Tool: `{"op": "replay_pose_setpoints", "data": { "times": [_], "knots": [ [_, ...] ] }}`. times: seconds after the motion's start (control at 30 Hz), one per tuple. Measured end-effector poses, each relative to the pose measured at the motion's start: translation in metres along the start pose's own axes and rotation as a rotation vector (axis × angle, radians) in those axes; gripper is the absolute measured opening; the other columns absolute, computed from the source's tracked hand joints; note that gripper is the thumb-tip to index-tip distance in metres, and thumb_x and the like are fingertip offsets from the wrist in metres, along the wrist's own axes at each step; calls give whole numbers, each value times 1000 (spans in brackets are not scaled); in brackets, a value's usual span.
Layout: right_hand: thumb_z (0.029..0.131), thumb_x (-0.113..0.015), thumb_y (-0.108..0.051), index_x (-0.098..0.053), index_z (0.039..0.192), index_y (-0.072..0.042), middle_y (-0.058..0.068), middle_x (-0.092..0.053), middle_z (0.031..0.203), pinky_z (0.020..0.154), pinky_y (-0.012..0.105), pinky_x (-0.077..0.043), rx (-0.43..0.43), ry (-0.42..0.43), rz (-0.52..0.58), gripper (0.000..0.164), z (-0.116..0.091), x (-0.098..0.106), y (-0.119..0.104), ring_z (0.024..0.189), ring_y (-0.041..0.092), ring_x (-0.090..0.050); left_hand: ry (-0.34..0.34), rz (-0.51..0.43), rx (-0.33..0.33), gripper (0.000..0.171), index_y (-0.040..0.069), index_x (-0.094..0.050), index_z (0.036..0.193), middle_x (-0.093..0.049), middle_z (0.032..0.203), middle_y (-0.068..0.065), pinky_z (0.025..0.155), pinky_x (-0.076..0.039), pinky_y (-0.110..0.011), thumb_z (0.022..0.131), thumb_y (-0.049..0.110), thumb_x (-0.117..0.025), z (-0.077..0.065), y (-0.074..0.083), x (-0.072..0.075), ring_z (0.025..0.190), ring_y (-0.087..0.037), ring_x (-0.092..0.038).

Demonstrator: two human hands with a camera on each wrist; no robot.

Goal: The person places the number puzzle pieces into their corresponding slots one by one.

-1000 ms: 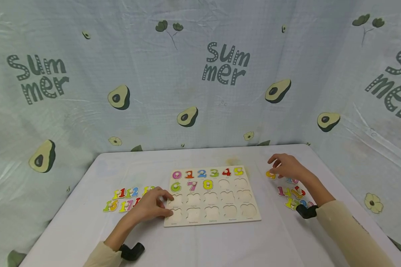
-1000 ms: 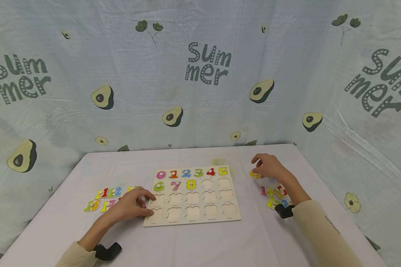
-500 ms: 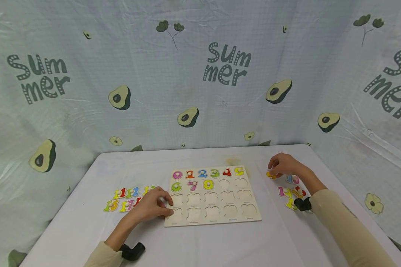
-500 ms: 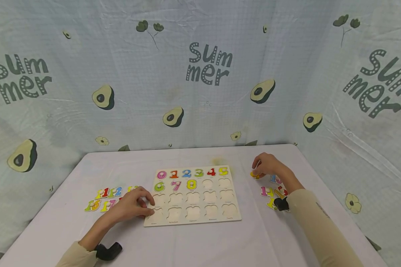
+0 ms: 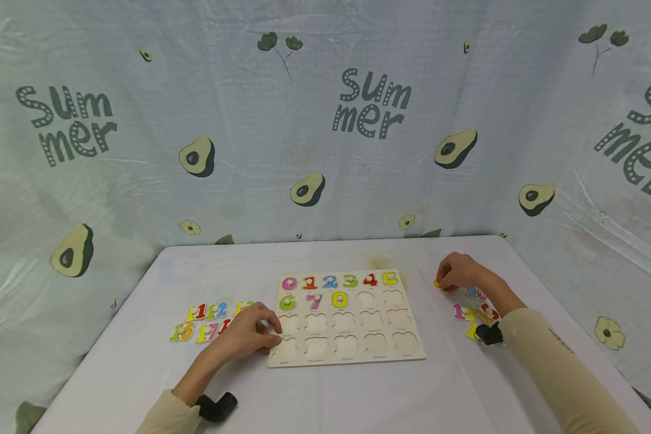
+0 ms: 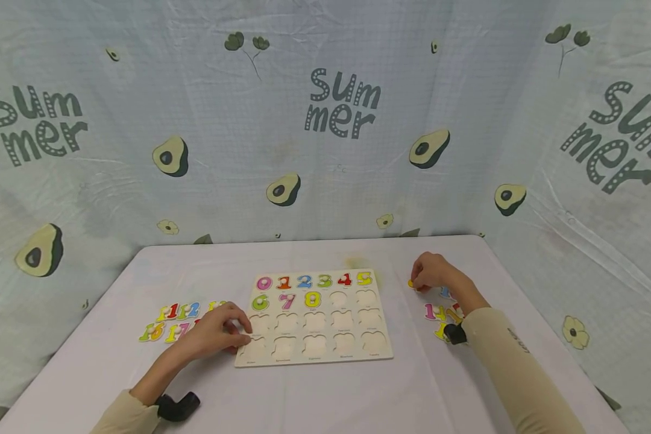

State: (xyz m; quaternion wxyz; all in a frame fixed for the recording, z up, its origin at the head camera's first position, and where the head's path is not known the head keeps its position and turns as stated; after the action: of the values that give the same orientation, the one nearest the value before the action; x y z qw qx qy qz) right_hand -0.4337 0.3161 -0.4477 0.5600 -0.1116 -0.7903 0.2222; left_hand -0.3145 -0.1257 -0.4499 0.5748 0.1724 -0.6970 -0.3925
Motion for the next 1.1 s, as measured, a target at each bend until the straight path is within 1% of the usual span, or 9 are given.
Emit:
{"op": "replay_pose_setpoints", "data": {
  "times": [0.07, 0.47, 0.67, 0.83, 1.1],
  "knots": [
    [84, -70, -12, -66, 90, -4, 8, -65, 89, 70, 28, -54, -7, 7, 2, 10, 0, 0, 1, 71, 17, -58, 2, 4, 0, 11, 10, -67, 85, -52, 98, -9, 55, -52, -23, 80, 13, -77, 1, -1, 0, 62, -13, -56],
    [85, -68, -9, -67, 90, -2, 9, -66, 87, 71, 29, -56, 37, -7, 46, 10, -1, 1, 0, 70, 16, -60, 5, 24, 8, 11, 11, -67, 85, -52, 97, -9, 55, -52, -23, 80, 13, -77, 1, -2, -1, 64, -16, -56],
    [85, -68, -9, -66, 90, -1, 9, -65, 88, 71, 30, -56, 57, 19, 42, 10, 1, 6, 0, 71, 16, -61, 13, 29, 20, 11, 11, -67, 84, -52, 97, -9, 55, -51, -23, 80, 14, -77, 2, -2, -1, 63, -16, -56],
    [85, -67, -9, -66, 89, -1, 10, -65, 87, 71, 30, -57, 80, 28, 40, 8, 1, 12, -5, 71, 16, -61, 16, 32, 33, 11, 12, -67, 84, -52, 97, -8, 55, -51, -23, 80, 14, -77, 2, -3, -1, 63, -16, -56],
    [86, -68, -10, -65, 89, -3, 10, -65, 88, 70, 30, -56, 95, 41, 24, 8, -2, 19, -17, 71, 17, -61, 16, 24, 31, 12, 11, -67, 84, -52, 97, -9, 55, -51, -23, 79, 14, -78, 1, -3, -2, 64, -16, -56]
  ]
}}
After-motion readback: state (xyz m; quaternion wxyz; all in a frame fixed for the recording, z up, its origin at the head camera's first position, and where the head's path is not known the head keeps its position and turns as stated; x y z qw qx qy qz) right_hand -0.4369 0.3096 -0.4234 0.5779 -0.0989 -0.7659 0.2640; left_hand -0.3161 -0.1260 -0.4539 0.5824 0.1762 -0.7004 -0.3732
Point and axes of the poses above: each hand's wrist, its own z-axis towards the middle knuckle, its own x-axis out of the back of the hand, y = z × x, the point moved 8 cm from there along z, towards the middle knuckle
